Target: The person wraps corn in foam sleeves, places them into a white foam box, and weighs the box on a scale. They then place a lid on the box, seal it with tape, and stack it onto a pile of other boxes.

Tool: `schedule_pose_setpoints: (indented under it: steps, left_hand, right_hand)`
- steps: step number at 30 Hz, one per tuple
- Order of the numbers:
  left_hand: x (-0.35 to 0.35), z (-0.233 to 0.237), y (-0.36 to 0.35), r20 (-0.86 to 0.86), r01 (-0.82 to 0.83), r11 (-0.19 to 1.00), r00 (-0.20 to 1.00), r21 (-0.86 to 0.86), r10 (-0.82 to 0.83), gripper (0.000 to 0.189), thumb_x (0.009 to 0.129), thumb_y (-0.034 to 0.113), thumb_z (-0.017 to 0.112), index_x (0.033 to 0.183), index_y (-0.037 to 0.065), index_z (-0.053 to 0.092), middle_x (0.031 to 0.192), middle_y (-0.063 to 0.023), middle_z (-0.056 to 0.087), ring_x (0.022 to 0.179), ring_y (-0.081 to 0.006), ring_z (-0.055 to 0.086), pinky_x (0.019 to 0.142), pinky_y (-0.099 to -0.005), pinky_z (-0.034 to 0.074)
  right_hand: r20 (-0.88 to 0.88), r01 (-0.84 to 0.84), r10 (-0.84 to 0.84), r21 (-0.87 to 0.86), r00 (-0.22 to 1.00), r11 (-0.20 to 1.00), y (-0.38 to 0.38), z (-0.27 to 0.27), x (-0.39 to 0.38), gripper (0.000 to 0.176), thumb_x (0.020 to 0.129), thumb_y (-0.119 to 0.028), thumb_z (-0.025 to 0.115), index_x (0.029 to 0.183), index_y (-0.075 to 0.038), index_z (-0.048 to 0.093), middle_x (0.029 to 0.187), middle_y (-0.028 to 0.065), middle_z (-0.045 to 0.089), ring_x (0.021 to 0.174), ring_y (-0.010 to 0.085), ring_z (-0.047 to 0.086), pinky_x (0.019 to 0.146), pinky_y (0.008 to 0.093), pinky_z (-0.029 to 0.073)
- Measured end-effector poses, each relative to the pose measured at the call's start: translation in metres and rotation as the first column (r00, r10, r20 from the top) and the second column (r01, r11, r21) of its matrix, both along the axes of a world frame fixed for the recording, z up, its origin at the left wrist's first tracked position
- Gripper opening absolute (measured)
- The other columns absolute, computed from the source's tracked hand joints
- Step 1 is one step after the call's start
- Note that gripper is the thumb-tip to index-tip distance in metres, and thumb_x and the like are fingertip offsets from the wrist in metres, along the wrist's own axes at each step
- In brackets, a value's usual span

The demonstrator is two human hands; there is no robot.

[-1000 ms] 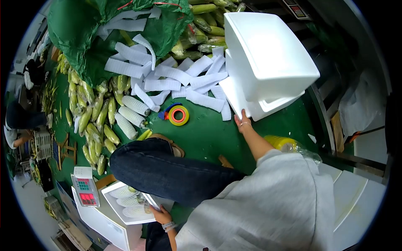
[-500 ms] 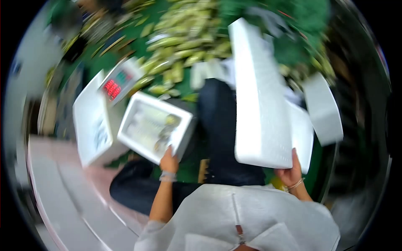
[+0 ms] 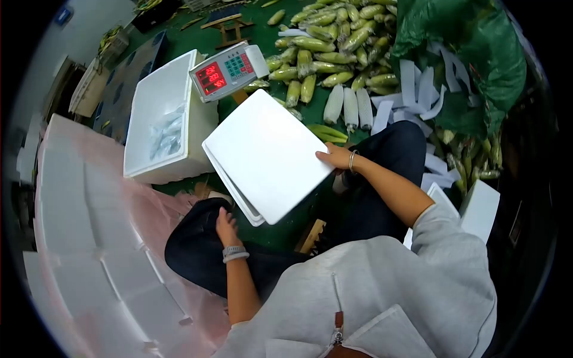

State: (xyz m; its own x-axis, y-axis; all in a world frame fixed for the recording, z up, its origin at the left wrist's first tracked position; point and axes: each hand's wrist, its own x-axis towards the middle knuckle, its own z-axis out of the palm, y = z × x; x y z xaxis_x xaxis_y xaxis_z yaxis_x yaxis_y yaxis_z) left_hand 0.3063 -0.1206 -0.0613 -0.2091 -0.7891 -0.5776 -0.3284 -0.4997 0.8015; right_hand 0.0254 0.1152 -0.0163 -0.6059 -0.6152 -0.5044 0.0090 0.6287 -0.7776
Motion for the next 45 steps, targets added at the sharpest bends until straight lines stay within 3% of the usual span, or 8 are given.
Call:
schedule_pose_setpoints:
  steps: [11, 16, 22, 26, 28, 31, 35, 45]
  left_hand:
    - [-0.063, -0.016, -0.020, 0.003, 0.294, 0.943, 0.955, -0.156, -0.297, 0.058, 0.082, 0.034, 0.059, 0.115, -0.010, 0.040, 0.103, -0.0202, 0.054, 0.082, -0.0229, 0.056, 0.071, -0.0312, 0.047]
    - [-0.058, -0.019, -0.038, 0.057, 0.295, 0.947, 0.955, -0.127, -0.290, 0.060, 0.086, 0.043, 0.048, 0.107, -0.013, 0.048, 0.106, -0.0177, 0.055, 0.088, -0.0243, 0.056, 0.078, -0.0323, 0.045]
    - [-0.076, 0.019, -0.018, 0.103, 0.381, 0.920, 0.922, -0.088, -0.372, 0.060, 0.085, 0.039, 0.052, 0.118, -0.010, 0.039, 0.116, -0.0162, 0.049, 0.098, -0.0236, 0.052, 0.085, -0.0321, 0.042]
    - [-0.072, 0.004, -0.042, 0.132, 0.496, 0.849, 0.868, -0.185, -0.478, 0.058, 0.086, 0.034, 0.053, 0.123, -0.007, 0.035, 0.117, -0.0177, 0.048, 0.098, -0.0237, 0.051, 0.085, -0.0329, 0.042]
    - [-0.064, 0.002, -0.042, 0.159, 0.511, 0.820, 0.860, -0.258, -0.485, 0.055, 0.087, 0.031, 0.051, 0.124, -0.006, 0.034, 0.117, -0.0195, 0.047, 0.099, -0.0232, 0.051, 0.084, -0.0327, 0.043]
    - [-0.081, 0.008, -0.026, 0.391, 0.555, 0.721, 0.824, -0.414, -0.410, 0.055, 0.089, 0.030, 0.047, 0.126, -0.008, 0.030, 0.120, -0.0237, 0.044, 0.105, -0.0278, 0.048, 0.090, -0.0337, 0.038]
    - [-0.123, 0.024, -0.002, 0.793, 0.794, -0.039, 0.600, -0.606, -0.107, 0.059, 0.080, 0.026, 0.057, 0.128, -0.001, 0.034, 0.125, -0.0290, 0.036, 0.114, -0.0415, 0.036, 0.095, -0.0467, 0.028]
    - [-0.217, 0.018, 0.031, 0.884, 0.863, -0.313, 0.265, -0.395, -0.384, 0.067, 0.081, 0.046, 0.048, 0.134, 0.011, 0.029, 0.140, -0.0180, 0.020, 0.130, -0.0360, 0.016, 0.103, -0.0521, 0.008]
  right_hand:
    - [-0.080, 0.232, -0.229, 0.037, 0.970, 0.972, -0.042, -0.053, 0.060, 0.050, 0.088, -0.035, 0.038, 0.110, 0.011, 0.041, 0.098, 0.0323, 0.052, 0.091, 0.0400, 0.054, 0.081, 0.0429, 0.043]
    - [-0.363, -0.529, 0.688, 0.449, 0.629, 0.720, -0.072, -0.029, 0.052, 0.033, 0.083, -0.019, 0.047, 0.105, 0.003, 0.057, 0.105, 0.0236, 0.056, 0.085, 0.0307, 0.061, 0.067, 0.0400, 0.050]
    - [-0.087, -0.474, 0.608, 0.543, 0.789, 0.693, -0.069, 0.021, 0.052, 0.024, 0.069, -0.009, 0.062, 0.093, -0.005, 0.066, 0.093, 0.0094, 0.064, 0.084, 0.0220, 0.062, 0.061, 0.0385, 0.052]
    - [-0.388, -0.290, 0.274, 0.018, 0.880, 0.957, 0.002, 0.095, 0.039, 0.024, 0.074, -0.023, 0.062, 0.088, -0.004, 0.064, 0.082, 0.0083, 0.065, 0.074, 0.0245, 0.064, 0.063, 0.0332, 0.050]
    - [-0.154, 0.205, -0.489, -0.772, 0.858, 0.602, 0.082, 0.107, 0.003, 0.014, 0.074, -0.018, 0.057, 0.083, -0.008, 0.061, 0.071, 0.0083, 0.060, 0.065, 0.0175, 0.061, 0.055, 0.0272, 0.047]
    - [-0.433, 0.685, -0.778, -0.389, 0.455, 0.616, 0.159, 0.006, -0.091, 0.023, 0.075, -0.011, 0.057, 0.096, -0.003, 0.056, 0.079, 0.0109, 0.058, 0.071, 0.0215, 0.058, 0.066, 0.0301, 0.047]
    - [-0.419, 0.303, 0.013, 0.678, 0.908, 0.669, 0.221, -0.195, -0.127, 0.070, 0.057, -0.016, 0.072, 0.118, -0.003, 0.039, 0.115, 0.0213, 0.044, 0.109, 0.0366, 0.043, 0.090, 0.0417, 0.041]
    - [-0.374, 0.158, 0.060, 0.525, 0.926, 0.836, 0.202, -0.208, -0.129, 0.062, 0.061, -0.015, 0.064, 0.120, -0.014, 0.045, 0.099, 0.0165, 0.059, 0.094, 0.0326, 0.055, 0.080, 0.0382, 0.046]
